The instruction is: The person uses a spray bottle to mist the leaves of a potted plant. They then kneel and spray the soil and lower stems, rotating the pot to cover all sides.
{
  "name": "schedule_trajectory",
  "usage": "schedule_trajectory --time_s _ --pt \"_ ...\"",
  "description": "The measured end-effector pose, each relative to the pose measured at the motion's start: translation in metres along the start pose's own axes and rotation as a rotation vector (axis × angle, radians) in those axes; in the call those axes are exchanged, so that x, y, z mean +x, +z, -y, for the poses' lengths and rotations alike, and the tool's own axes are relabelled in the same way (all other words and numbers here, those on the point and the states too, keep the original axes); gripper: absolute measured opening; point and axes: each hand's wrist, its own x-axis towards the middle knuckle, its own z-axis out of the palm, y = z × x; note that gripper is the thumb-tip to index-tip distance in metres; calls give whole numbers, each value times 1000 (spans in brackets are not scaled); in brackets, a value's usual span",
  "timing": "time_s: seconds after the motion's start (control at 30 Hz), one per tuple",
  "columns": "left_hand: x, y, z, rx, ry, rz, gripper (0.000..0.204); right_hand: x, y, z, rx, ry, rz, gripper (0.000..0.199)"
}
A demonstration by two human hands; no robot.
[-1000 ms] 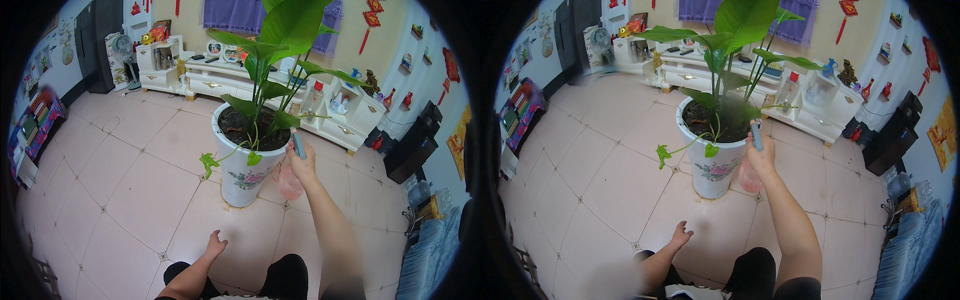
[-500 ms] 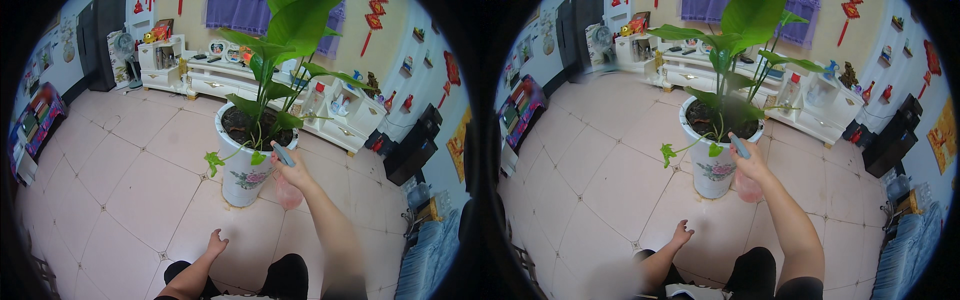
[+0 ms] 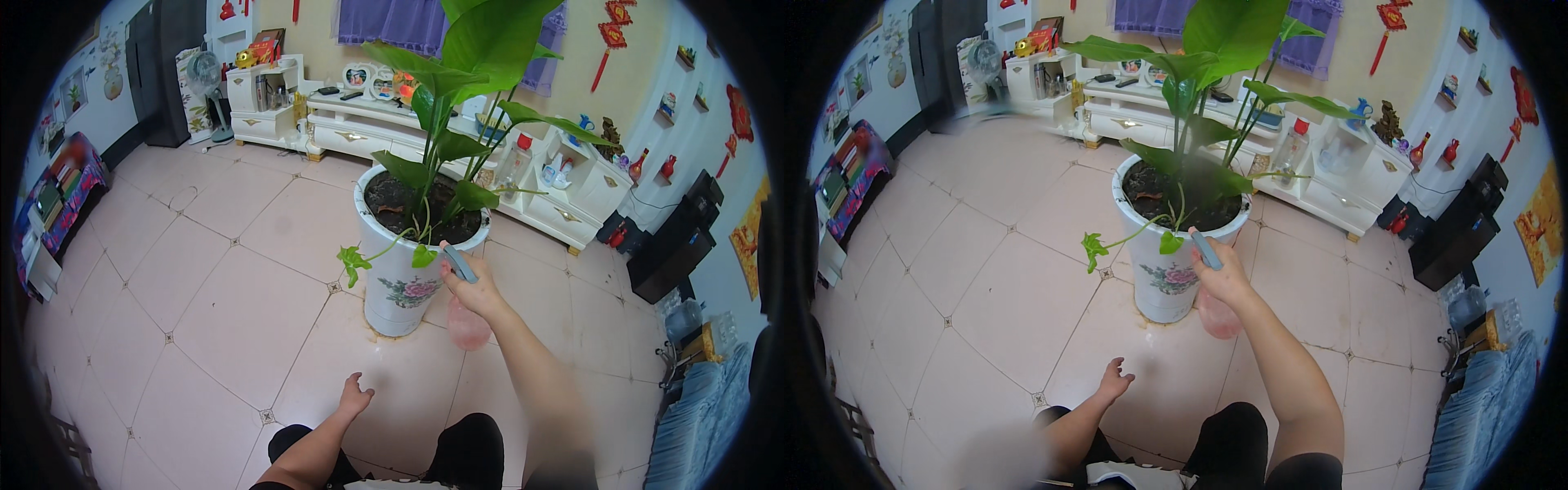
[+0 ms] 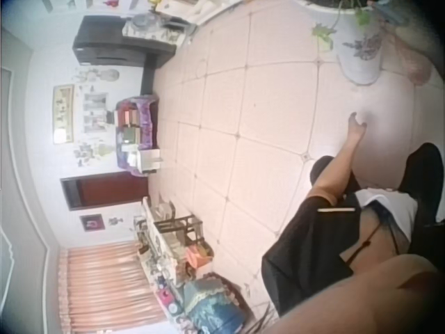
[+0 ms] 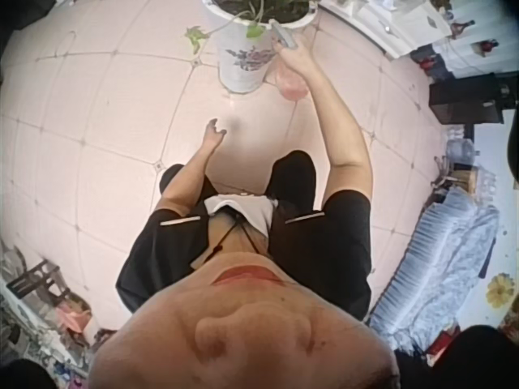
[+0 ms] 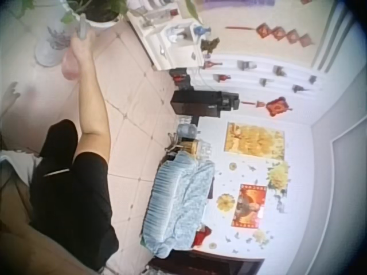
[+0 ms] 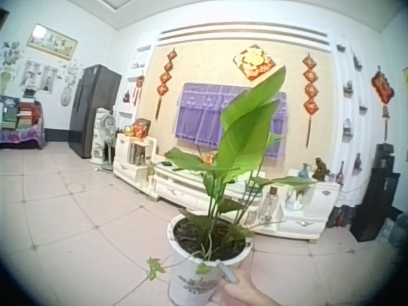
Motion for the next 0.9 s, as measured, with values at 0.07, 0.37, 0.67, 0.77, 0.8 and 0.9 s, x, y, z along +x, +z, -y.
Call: schedule_trajectory --time_s 0.07,0.37,0.67,0.77,0.8,0.9 --pt "-1 0 0 1 -6 4 69 0 0 3 -27 -10 13 15" --pt "-1 -2 -4 4 -13 25 69 -7 1 12 11 -1 33 16" --pt "0 1 -2 1 -8 22 69 -4 5 7 49 -32 31 26" --pt "0 1 1 -1 -6 17 69 -4 5 8 20 -22 54 22" --pt "0 1 0 -1 -6 16 69 -5 4 10 6 -24 64 21" --pt "1 2 2 0 -7 15 68 -7 1 19 26 -24 44 17"
